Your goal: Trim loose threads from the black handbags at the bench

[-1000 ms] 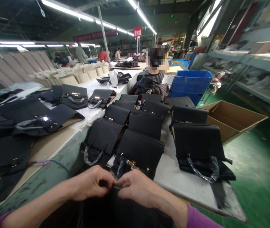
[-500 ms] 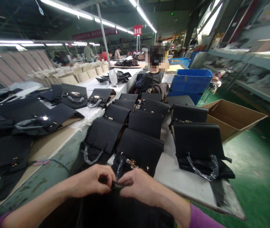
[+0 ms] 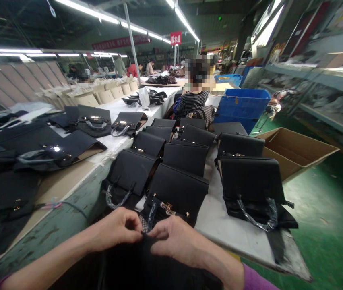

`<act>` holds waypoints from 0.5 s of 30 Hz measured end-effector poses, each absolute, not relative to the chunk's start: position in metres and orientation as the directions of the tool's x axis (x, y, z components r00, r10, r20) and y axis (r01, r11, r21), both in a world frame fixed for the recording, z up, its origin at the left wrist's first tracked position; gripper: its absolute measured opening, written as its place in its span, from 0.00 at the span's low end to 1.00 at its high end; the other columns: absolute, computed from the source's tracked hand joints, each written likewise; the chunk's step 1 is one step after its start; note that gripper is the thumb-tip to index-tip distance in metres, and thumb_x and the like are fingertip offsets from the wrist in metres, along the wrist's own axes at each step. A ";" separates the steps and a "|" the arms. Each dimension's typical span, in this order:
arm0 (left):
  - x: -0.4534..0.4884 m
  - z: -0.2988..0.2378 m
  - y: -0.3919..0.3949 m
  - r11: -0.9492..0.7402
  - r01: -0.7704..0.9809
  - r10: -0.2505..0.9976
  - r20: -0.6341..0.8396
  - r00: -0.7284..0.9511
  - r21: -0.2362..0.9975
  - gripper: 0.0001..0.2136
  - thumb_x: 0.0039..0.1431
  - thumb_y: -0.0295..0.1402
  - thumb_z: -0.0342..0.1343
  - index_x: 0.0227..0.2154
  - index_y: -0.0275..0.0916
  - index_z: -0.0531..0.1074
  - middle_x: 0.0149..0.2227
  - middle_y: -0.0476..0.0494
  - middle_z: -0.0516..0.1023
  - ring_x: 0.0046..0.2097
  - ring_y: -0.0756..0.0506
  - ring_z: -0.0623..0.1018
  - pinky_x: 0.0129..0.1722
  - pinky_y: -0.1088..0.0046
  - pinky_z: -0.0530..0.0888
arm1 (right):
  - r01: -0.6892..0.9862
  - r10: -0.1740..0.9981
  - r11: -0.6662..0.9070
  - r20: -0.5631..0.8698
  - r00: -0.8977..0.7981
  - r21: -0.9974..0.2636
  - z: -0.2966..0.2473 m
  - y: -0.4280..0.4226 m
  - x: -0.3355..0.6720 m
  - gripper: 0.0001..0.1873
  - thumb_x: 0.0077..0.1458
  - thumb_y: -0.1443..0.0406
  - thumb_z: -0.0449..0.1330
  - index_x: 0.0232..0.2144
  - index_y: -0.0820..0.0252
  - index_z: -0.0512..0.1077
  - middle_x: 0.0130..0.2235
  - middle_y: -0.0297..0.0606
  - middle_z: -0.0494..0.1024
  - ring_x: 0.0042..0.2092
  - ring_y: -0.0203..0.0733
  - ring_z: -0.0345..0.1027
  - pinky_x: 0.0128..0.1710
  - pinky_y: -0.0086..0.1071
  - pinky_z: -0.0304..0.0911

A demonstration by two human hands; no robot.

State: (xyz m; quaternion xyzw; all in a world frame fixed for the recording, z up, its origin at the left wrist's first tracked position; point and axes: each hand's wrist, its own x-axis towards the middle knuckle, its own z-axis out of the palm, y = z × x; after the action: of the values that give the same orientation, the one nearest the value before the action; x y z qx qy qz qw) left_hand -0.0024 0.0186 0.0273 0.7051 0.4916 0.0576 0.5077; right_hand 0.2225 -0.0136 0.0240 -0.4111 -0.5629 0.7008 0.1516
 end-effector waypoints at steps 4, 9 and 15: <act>-0.002 0.027 0.019 -0.012 0.639 0.754 -0.413 0.511 0.769 0.07 0.48 0.34 0.61 0.27 0.34 0.78 0.25 0.49 0.76 0.28 0.49 0.72 0.25 0.78 0.62 | 0.252 0.662 -0.303 -0.394 -0.638 -0.919 0.027 -0.013 0.225 0.15 0.48 0.69 0.60 0.40 0.59 0.80 0.35 0.32 0.82 0.30 0.34 0.68 0.29 0.24 0.56; 0.000 0.031 0.018 -0.049 0.632 0.752 -0.388 0.533 0.774 0.07 0.48 0.33 0.60 0.27 0.34 0.77 0.25 0.50 0.77 0.28 0.50 0.72 0.26 0.78 0.63 | 0.337 0.670 -0.238 -0.405 -0.621 -0.911 0.028 -0.005 0.220 0.10 0.47 0.63 0.65 0.32 0.63 0.80 0.25 0.29 0.74 0.25 0.30 0.56 0.23 0.24 0.48; -0.003 0.027 0.019 0.011 0.575 0.758 -0.382 0.528 0.818 0.07 0.47 0.32 0.62 0.28 0.34 0.75 0.26 0.51 0.76 0.29 0.50 0.71 0.28 0.78 0.64 | 0.439 0.764 -0.134 -0.375 -0.525 -0.888 0.017 0.000 0.208 0.05 0.45 0.67 0.61 0.22 0.63 0.75 0.19 0.25 0.63 0.22 0.30 0.52 0.20 0.25 0.44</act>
State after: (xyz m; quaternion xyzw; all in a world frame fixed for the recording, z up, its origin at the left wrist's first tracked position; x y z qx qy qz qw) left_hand -0.0034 0.0195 0.0275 0.6977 0.4779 0.0868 0.5267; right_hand 0.2077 -0.0004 0.0172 -0.4676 -0.6433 0.5903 0.1378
